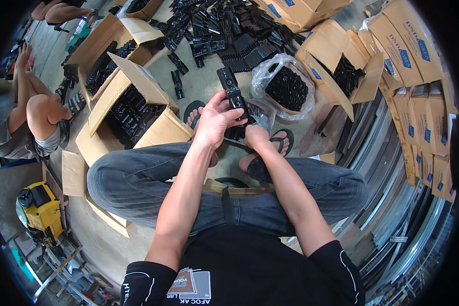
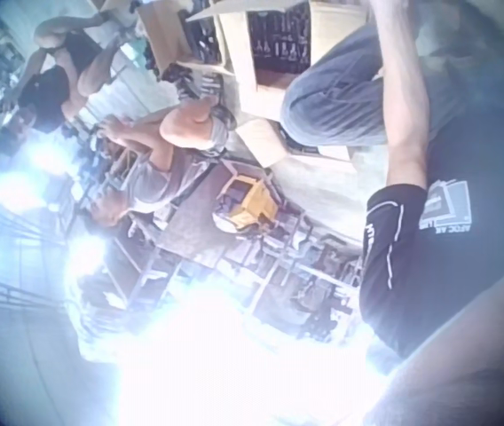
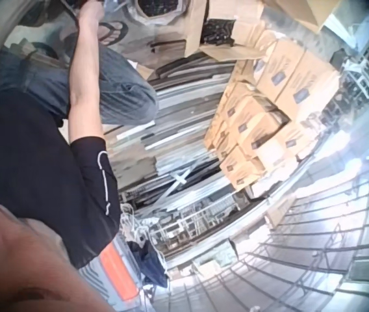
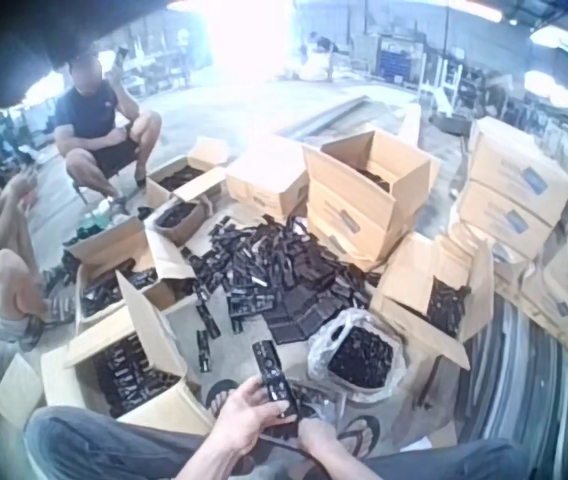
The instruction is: The person sits on the floor and assembles small black metal components by hand, taking pieces from a plastic bag and boxes, and fitting them together.
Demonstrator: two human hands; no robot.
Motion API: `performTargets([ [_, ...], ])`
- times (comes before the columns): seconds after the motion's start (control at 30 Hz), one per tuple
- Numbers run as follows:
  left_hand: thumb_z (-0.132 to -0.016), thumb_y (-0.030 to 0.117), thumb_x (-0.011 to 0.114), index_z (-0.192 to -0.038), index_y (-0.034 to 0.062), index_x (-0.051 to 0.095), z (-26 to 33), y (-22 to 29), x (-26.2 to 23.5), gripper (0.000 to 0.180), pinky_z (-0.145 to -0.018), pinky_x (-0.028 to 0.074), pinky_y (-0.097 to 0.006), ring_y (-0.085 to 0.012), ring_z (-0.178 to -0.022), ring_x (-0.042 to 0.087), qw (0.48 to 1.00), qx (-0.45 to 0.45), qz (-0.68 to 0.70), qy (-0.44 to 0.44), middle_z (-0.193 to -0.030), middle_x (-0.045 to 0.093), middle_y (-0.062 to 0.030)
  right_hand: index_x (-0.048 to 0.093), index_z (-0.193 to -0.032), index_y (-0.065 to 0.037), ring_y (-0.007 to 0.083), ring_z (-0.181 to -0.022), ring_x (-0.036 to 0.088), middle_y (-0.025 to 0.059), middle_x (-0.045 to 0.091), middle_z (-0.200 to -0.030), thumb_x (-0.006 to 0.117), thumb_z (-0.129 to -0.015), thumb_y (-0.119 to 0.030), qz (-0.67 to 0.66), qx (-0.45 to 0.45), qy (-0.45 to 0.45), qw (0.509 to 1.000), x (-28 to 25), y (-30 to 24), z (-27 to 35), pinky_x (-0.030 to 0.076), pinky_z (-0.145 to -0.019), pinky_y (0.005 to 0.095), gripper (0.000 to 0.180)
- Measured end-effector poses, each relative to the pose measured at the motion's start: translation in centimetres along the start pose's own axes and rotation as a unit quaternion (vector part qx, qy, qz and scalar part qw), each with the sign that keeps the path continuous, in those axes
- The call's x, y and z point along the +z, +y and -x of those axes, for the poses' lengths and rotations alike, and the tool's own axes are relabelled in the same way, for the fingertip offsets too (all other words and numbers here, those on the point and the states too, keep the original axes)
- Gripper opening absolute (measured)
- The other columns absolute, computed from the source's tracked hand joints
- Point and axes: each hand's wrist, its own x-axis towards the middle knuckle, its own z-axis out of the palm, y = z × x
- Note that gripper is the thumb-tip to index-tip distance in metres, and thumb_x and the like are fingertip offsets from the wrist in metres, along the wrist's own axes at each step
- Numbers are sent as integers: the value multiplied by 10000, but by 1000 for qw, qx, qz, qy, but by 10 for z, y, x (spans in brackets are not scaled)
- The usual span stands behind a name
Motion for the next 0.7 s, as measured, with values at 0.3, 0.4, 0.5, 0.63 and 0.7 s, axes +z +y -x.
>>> performTargets([
  [0.3, -853, -50, 701, -1321, -2, 530, -4, 1, -4, 501, -842, 603, -359, -165, -948, 669, 1000, 8, -6, 4, -1092, 665, -65, 752, -1011, -21, 349, -1044, 695, 207, 720, -1084, 631, -805, -105, 19, -2, -7, 1000, 2, 2, -4, 560, -888, 434, 253],
  [0.4, -857, -41, 707, -1326, 19, 539, -1, 4, -1, 502, -834, 591, -350, -155, -944, 668, 1000, 22, -12, -5, -1088, 669, -49, 752, -1011, -22, 346, -1056, 691, 204, 720, -1092, 632, -802, -105, 16, 4, -10, 1000, -4, -2, -1, 556, -900, 430, 254],
  [0.5, -859, -36, 711, -1329, 27, 542, -1, 5, 0, 504, -830, 577, -339, -148, -952, 665, 999, 35, -5, -1, -1088, 671, -41, 747, -1034, -21, 342, -1084, 680, 202, 714, -1116, 629, -806, -105, 20, 6, -22, 1000, -9, -4, 2, 548, -920, 427, 271],
  [0.63, -862, -32, 711, -1330, 23, 541, -3, 2, -2, 501, -829, 571, -330, -145, -953, 662, 999, 48, -9, 15, -1089, 667, -41, 733, -1093, -22, 338, -1138, 656, 205, 693, -1176, 621, -824, -114, 9, 19, -66, 998, -18, -7, 4, 531, -955, 422, 306],
  [0.7, -867, -32, 704, -1330, 20, 541, -5, 2, -4, 493, -819, 570, -328, -144, -951, 660, 998, 51, -26, 32, -1092, 660, -41, 729, -1105, -21, 339, -1150, 649, 207, 686, -1193, 621, -829, -118, 15, 19, -85, 996, -19, -9, 3, 527, -962, 420, 312],
])
